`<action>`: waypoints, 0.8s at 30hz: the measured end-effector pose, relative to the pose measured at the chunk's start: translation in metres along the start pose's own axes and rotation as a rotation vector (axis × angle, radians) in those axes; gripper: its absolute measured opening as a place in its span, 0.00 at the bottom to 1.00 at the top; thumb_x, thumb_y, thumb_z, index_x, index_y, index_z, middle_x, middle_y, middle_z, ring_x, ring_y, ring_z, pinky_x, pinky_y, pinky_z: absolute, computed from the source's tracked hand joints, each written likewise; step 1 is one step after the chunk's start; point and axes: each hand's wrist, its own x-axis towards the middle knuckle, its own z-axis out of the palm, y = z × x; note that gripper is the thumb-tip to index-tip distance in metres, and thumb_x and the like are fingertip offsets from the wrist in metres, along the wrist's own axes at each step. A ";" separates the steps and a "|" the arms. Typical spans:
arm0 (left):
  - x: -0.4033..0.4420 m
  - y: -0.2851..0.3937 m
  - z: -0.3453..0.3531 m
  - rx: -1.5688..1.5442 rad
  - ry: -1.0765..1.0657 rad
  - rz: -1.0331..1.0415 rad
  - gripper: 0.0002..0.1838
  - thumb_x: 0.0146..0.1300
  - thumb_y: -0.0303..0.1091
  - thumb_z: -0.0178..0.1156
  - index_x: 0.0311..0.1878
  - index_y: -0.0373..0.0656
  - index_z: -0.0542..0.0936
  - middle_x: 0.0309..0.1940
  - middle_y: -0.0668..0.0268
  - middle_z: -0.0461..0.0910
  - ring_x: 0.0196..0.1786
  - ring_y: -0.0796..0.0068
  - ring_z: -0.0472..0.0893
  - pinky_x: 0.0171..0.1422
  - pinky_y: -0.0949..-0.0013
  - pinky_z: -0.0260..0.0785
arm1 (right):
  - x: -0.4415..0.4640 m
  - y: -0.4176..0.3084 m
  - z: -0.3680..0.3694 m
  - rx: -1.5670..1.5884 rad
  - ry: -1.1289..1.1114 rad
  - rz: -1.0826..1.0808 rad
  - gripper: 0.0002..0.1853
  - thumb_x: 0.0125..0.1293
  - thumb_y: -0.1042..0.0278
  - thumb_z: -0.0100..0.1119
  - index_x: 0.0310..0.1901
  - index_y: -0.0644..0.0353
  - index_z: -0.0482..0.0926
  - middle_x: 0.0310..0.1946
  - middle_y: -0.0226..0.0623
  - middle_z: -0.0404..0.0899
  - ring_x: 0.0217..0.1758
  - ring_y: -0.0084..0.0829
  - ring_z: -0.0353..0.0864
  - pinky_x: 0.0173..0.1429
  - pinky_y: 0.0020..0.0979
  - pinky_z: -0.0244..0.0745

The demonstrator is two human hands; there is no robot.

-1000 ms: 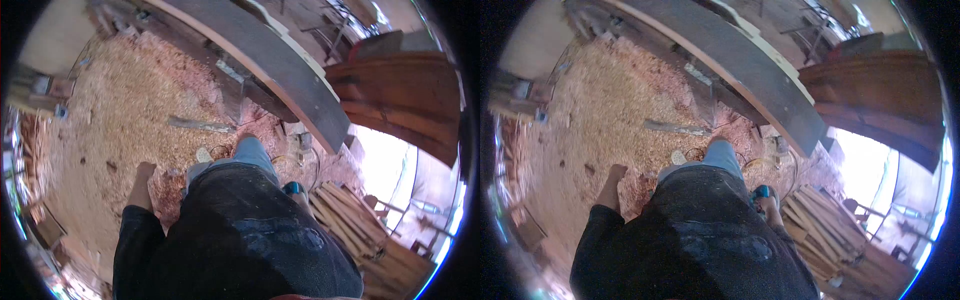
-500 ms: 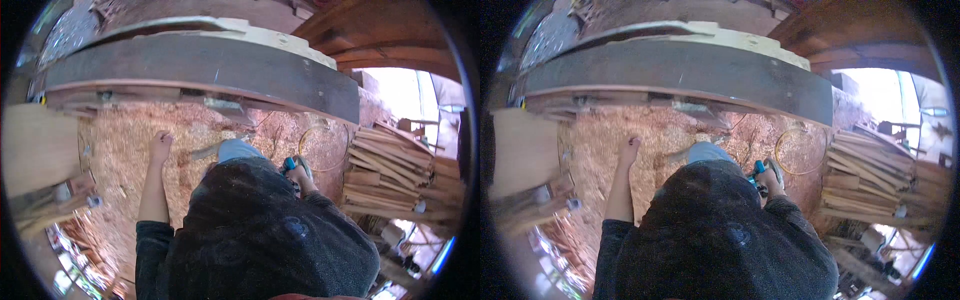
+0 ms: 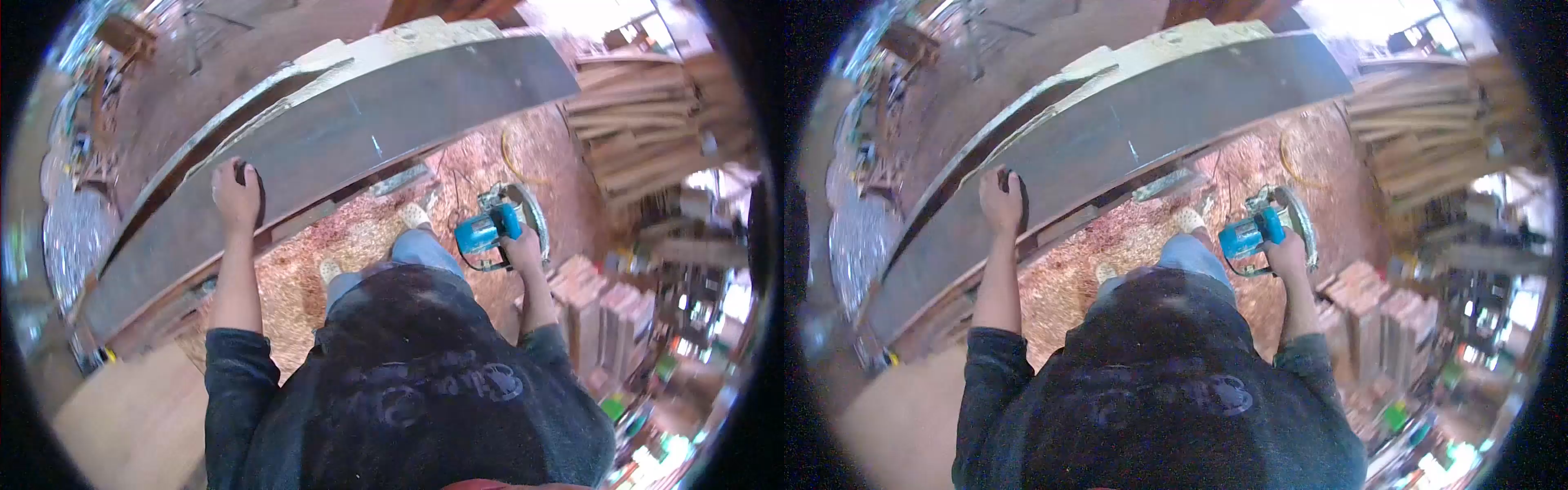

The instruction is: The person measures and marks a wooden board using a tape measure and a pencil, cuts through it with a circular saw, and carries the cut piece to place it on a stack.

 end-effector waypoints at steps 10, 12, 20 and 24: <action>0.059 -0.059 0.033 0.281 -0.176 -0.020 0.29 0.77 0.60 0.50 0.71 0.53 0.76 0.70 0.61 0.76 0.75 0.59 0.71 0.80 0.40 0.53 | -0.253 -0.176 -0.014 0.547 0.075 0.145 0.13 0.61 0.69 0.69 0.46 0.64 0.85 0.34 0.27 0.84 0.34 0.21 0.79 0.42 0.31 0.76; 0.065 -0.057 0.034 0.252 -0.173 -0.026 0.28 0.77 0.59 0.51 0.70 0.54 0.77 0.69 0.60 0.76 0.75 0.59 0.72 0.80 0.42 0.53 | -0.243 -0.215 0.004 0.462 0.065 0.014 0.17 0.62 0.65 0.71 0.49 0.64 0.84 0.36 0.30 0.84 0.39 0.21 0.79 0.48 0.30 0.76; 0.063 -0.046 0.020 0.245 -0.223 -0.090 0.27 0.77 0.58 0.50 0.68 0.53 0.79 0.67 0.59 0.77 0.73 0.57 0.74 0.80 0.43 0.52 | -0.156 -0.264 0.068 0.383 -0.051 -0.159 0.18 0.61 0.68 0.69 0.51 0.66 0.82 0.39 0.45 0.86 0.41 0.33 0.86 0.50 0.38 0.81; 0.065 -0.051 0.027 0.297 -0.214 -0.067 0.30 0.77 0.61 0.48 0.67 0.49 0.80 0.68 0.55 0.77 0.72 0.57 0.74 0.80 0.45 0.52 | -0.142 -0.270 0.084 0.407 -0.043 -0.260 0.21 0.61 0.71 0.67 0.56 0.65 0.80 0.44 0.46 0.86 0.47 0.35 0.87 0.56 0.39 0.80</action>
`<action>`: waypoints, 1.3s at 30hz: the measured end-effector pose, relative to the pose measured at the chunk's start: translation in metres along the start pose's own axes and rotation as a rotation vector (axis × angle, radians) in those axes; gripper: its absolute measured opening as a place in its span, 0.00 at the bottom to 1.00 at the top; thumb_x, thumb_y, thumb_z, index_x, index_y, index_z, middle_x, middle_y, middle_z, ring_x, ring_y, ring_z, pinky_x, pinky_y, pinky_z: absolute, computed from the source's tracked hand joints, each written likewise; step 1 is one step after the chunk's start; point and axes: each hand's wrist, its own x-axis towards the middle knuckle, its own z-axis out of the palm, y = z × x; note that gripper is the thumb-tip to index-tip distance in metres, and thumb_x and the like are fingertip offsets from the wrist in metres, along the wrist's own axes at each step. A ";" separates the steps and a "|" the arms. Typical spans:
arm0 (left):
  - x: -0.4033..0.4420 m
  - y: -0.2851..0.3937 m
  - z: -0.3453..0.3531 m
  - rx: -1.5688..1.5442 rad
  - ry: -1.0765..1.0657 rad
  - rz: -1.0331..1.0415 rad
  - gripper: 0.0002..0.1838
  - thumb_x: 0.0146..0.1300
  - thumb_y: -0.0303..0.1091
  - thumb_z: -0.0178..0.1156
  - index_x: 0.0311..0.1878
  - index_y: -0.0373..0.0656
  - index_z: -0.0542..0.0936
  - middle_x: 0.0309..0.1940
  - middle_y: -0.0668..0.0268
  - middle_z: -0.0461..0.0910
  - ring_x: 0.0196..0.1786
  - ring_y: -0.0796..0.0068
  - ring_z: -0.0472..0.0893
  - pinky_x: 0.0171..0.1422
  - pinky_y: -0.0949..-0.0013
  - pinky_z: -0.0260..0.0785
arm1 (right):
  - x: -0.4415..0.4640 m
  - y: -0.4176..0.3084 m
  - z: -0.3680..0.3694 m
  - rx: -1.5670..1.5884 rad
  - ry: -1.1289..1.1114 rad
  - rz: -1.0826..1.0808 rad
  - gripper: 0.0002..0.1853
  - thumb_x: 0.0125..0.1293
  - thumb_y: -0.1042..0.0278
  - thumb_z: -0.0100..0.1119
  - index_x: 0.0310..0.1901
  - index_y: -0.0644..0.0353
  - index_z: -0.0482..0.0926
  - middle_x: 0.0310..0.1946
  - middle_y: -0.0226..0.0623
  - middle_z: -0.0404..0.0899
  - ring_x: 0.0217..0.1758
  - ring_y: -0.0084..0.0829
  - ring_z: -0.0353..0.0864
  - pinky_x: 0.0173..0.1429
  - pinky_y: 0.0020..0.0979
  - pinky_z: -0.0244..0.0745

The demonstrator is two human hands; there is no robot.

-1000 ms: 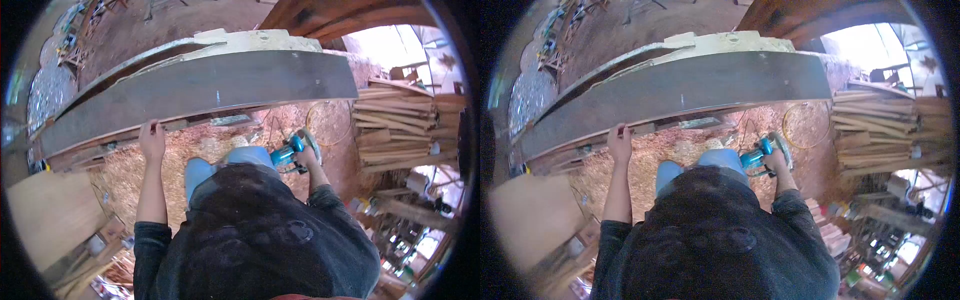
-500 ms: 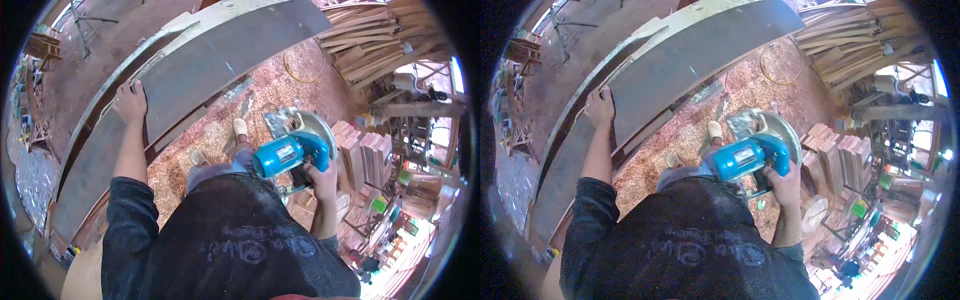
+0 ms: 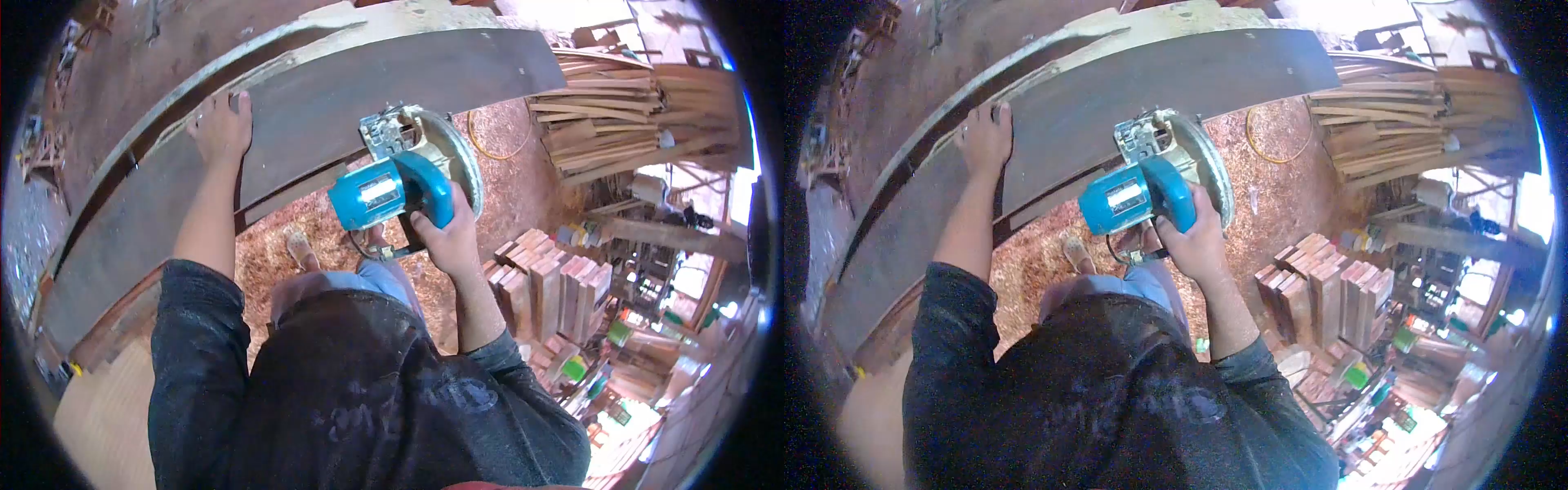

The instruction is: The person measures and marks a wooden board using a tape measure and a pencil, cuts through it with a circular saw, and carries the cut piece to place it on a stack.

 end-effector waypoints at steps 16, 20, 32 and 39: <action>-0.005 0.003 -0.008 -0.020 -0.019 -0.035 0.30 0.77 0.62 0.48 0.66 0.50 0.82 0.67 0.61 0.79 0.74 0.61 0.73 0.80 0.50 0.52 | 0.007 0.015 0.000 0.053 -0.068 0.037 0.16 0.63 0.76 0.67 0.52 0.61 0.77 0.29 0.28 0.78 0.26 0.19 0.76 0.31 0.25 0.69; -0.006 0.002 -0.007 -0.029 -0.013 -0.030 0.30 0.77 0.61 0.48 0.65 0.50 0.81 0.67 0.60 0.79 0.72 0.59 0.74 0.80 0.49 0.53 | 0.005 0.016 0.001 0.031 -0.067 0.104 0.21 0.61 0.71 0.69 0.56 0.64 0.79 0.43 0.40 0.84 0.45 0.31 0.83 0.53 0.35 0.77; -0.011 0.004 -0.015 -0.004 -0.059 -0.013 0.29 0.78 0.60 0.47 0.67 0.50 0.79 0.67 0.58 0.79 0.73 0.58 0.74 0.82 0.46 0.51 | 0.007 0.019 0.005 0.063 -0.072 0.084 0.20 0.60 0.73 0.69 0.55 0.65 0.80 0.43 0.38 0.85 0.47 0.28 0.83 0.56 0.35 0.79; -0.021 0.004 -0.012 -0.023 -0.007 0.020 0.28 0.78 0.59 0.47 0.65 0.48 0.80 0.64 0.57 0.81 0.71 0.56 0.76 0.79 0.45 0.55 | 0.008 0.021 0.008 0.096 -0.070 0.103 0.18 0.61 0.75 0.69 0.53 0.65 0.80 0.43 0.36 0.84 0.46 0.26 0.82 0.54 0.33 0.79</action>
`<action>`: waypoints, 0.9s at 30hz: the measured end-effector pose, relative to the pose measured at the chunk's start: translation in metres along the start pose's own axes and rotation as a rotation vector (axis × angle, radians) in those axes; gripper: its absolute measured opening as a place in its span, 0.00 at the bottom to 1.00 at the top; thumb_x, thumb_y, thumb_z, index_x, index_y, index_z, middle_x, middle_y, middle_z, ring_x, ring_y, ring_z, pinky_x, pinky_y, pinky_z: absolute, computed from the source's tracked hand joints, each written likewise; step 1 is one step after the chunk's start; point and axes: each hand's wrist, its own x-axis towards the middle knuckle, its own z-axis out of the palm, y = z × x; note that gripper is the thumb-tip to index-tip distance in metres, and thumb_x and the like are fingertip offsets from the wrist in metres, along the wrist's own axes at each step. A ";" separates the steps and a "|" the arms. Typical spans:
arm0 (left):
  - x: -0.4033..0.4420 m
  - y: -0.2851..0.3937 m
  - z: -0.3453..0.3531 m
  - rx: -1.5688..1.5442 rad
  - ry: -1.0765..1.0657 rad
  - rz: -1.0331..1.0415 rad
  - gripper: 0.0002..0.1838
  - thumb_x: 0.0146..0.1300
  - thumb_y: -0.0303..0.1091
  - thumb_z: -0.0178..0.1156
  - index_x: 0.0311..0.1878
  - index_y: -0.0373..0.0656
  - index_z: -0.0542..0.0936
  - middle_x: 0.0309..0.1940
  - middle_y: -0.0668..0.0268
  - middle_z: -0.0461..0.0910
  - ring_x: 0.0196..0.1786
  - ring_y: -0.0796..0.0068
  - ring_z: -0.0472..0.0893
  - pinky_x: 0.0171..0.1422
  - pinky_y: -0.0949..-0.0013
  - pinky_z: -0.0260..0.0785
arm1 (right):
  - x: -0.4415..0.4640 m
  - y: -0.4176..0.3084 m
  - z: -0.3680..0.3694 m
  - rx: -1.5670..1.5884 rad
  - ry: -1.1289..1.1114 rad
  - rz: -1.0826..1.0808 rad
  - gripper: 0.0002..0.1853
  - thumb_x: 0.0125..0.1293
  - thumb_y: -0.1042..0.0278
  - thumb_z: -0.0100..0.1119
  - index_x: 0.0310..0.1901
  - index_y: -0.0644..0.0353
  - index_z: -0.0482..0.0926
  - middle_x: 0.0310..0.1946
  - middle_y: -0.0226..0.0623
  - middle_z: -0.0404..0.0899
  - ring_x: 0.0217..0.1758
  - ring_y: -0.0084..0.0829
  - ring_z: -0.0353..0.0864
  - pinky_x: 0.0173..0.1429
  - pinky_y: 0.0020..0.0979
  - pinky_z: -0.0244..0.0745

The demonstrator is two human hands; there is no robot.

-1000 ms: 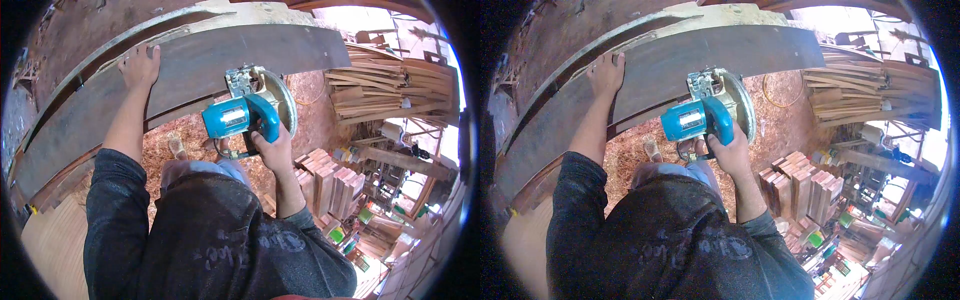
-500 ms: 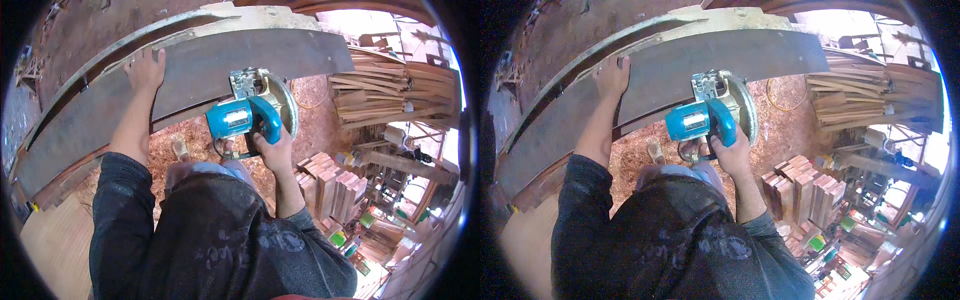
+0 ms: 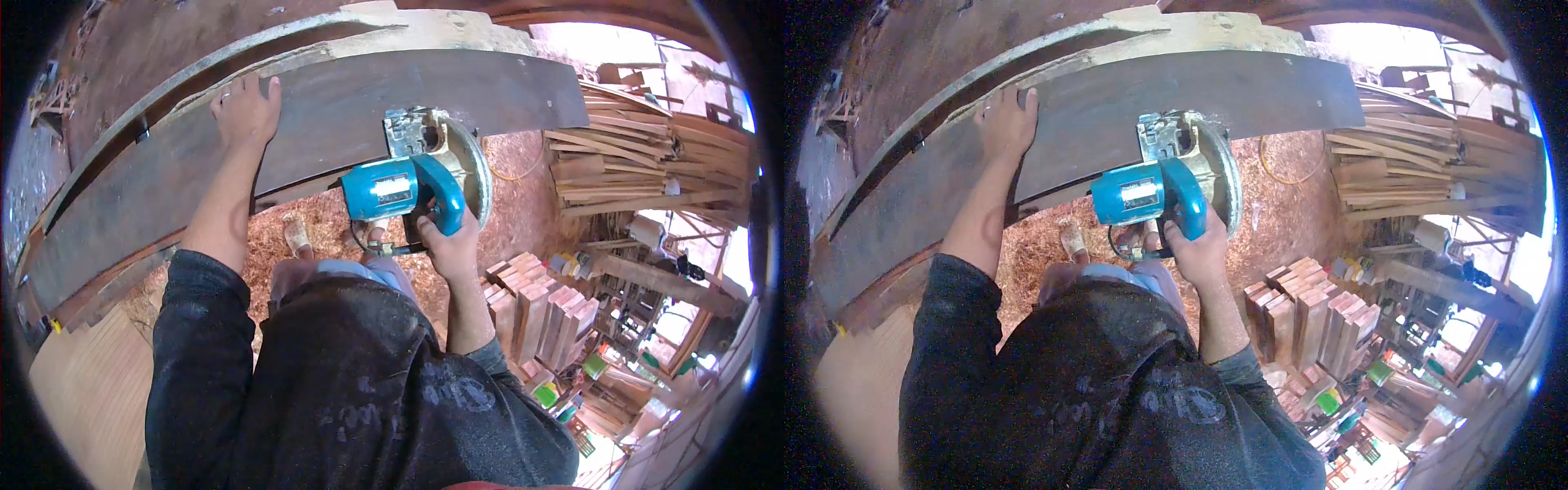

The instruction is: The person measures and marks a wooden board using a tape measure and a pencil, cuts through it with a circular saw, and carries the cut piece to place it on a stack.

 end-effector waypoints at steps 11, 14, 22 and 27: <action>-0.012 0.000 0.010 -0.029 0.079 0.003 0.27 0.76 0.59 0.50 0.59 0.46 0.82 0.59 0.56 0.83 0.65 0.57 0.80 0.78 0.48 0.56 | 0.007 0.021 -0.001 0.080 -0.019 -0.055 0.15 0.62 0.83 0.66 0.49 0.61 0.76 0.27 0.27 0.77 0.23 0.19 0.75 0.27 0.24 0.68; -0.015 -0.001 0.014 -0.030 0.112 0.006 0.27 0.76 0.59 0.50 0.59 0.46 0.82 0.58 0.57 0.83 0.65 0.57 0.79 0.78 0.48 0.56 | 0.009 0.025 0.000 0.097 -0.020 -0.082 0.15 0.62 0.83 0.66 0.49 0.62 0.76 0.26 0.28 0.77 0.22 0.19 0.75 0.26 0.24 0.68; -0.026 -0.002 0.020 -0.050 0.147 0.007 0.26 0.76 0.57 0.52 0.58 0.45 0.82 0.58 0.58 0.83 0.66 0.57 0.78 0.77 0.47 0.57 | 0.013 0.033 -0.004 -0.003 -0.033 -0.137 0.15 0.63 0.82 0.66 0.49 0.63 0.76 0.26 0.29 0.78 0.22 0.20 0.76 0.26 0.25 0.70; -0.032 0.000 0.021 -0.025 0.139 0.004 0.26 0.75 0.57 0.52 0.58 0.45 0.82 0.57 0.56 0.83 0.65 0.57 0.79 0.75 0.47 0.59 | 0.011 0.029 -0.003 0.053 -0.013 -0.055 0.13 0.61 0.75 0.70 0.47 0.61 0.80 0.34 0.28 0.80 0.36 0.20 0.77 0.42 0.28 0.76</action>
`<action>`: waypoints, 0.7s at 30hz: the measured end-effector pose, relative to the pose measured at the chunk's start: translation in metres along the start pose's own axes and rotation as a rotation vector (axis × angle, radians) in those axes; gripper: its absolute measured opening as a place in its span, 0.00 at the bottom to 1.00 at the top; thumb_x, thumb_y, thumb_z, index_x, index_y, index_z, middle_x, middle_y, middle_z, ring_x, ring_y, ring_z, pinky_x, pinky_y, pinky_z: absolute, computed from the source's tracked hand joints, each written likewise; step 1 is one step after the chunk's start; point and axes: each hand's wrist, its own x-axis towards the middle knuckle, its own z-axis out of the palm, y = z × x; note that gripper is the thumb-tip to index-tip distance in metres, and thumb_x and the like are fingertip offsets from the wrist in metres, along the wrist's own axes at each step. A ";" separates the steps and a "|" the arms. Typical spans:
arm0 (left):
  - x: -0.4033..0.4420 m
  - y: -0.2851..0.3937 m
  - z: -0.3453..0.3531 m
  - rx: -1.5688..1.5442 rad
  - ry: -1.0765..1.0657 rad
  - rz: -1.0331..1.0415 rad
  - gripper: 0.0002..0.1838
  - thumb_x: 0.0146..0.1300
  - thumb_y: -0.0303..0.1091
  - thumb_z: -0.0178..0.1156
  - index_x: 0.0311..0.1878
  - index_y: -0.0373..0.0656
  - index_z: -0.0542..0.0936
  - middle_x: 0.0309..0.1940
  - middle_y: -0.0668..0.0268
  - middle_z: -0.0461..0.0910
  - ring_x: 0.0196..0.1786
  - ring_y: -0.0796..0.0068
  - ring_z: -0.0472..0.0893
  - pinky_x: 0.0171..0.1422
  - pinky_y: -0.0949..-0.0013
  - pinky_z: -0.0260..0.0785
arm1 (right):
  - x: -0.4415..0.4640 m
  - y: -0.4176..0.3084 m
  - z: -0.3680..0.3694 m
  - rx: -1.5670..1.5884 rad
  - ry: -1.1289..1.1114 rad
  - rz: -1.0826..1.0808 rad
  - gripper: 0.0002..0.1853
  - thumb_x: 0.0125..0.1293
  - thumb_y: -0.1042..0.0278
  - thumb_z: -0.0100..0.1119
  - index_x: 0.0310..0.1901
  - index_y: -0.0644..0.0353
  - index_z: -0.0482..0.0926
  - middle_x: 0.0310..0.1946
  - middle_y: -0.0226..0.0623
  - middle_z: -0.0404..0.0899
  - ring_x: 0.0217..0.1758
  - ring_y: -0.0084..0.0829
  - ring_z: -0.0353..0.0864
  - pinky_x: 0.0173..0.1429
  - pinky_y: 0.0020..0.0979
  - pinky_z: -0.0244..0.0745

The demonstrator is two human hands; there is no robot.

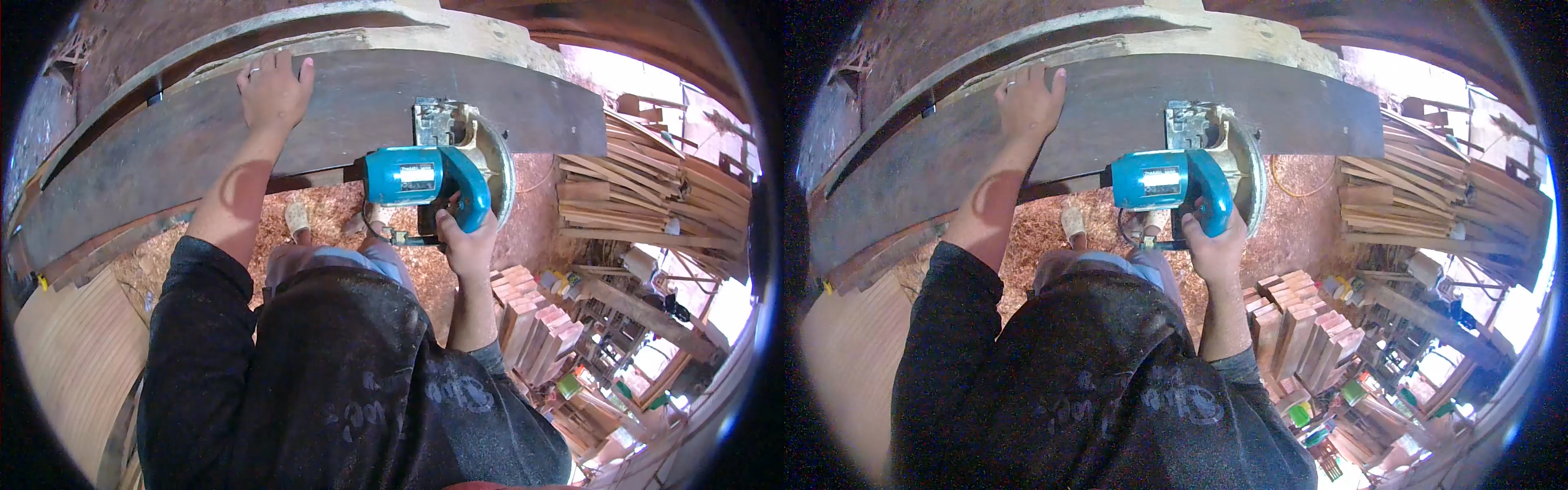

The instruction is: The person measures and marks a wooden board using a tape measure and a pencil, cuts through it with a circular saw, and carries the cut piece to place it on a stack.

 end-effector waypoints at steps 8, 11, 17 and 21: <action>-0.009 -0.001 0.001 -0.015 0.072 0.030 0.25 0.74 0.56 0.55 0.57 0.43 0.82 0.54 0.56 0.84 0.62 0.56 0.80 0.74 0.46 0.61 | 0.002 0.001 -0.001 -0.004 -0.020 -0.009 0.13 0.61 0.75 0.70 0.47 0.61 0.80 0.33 0.27 0.81 0.33 0.18 0.77 0.40 0.26 0.75; -0.011 -0.001 0.001 -0.026 0.083 0.033 0.25 0.74 0.56 0.55 0.57 0.43 0.83 0.54 0.56 0.84 0.62 0.56 0.80 0.73 0.46 0.61 | 0.003 0.003 -0.001 0.021 -0.022 -0.018 0.14 0.60 0.75 0.71 0.47 0.62 0.80 0.33 0.28 0.81 0.33 0.19 0.78 0.40 0.26 0.76; -0.017 -0.002 0.004 -0.025 0.109 0.046 0.25 0.73 0.55 0.56 0.57 0.43 0.82 0.53 0.56 0.84 0.61 0.56 0.80 0.73 0.46 0.61 | 0.003 0.005 -0.003 0.007 -0.023 -0.029 0.15 0.60 0.73 0.72 0.47 0.62 0.80 0.33 0.29 0.81 0.33 0.19 0.77 0.39 0.27 0.76; -0.022 -0.003 0.005 -0.038 0.106 0.052 0.25 0.73 0.55 0.56 0.57 0.42 0.82 0.54 0.56 0.84 0.62 0.56 0.80 0.73 0.45 0.61 | 0.004 0.006 -0.005 0.005 -0.043 -0.048 0.15 0.61 0.73 0.71 0.48 0.62 0.79 0.33 0.29 0.81 0.32 0.19 0.77 0.37 0.26 0.74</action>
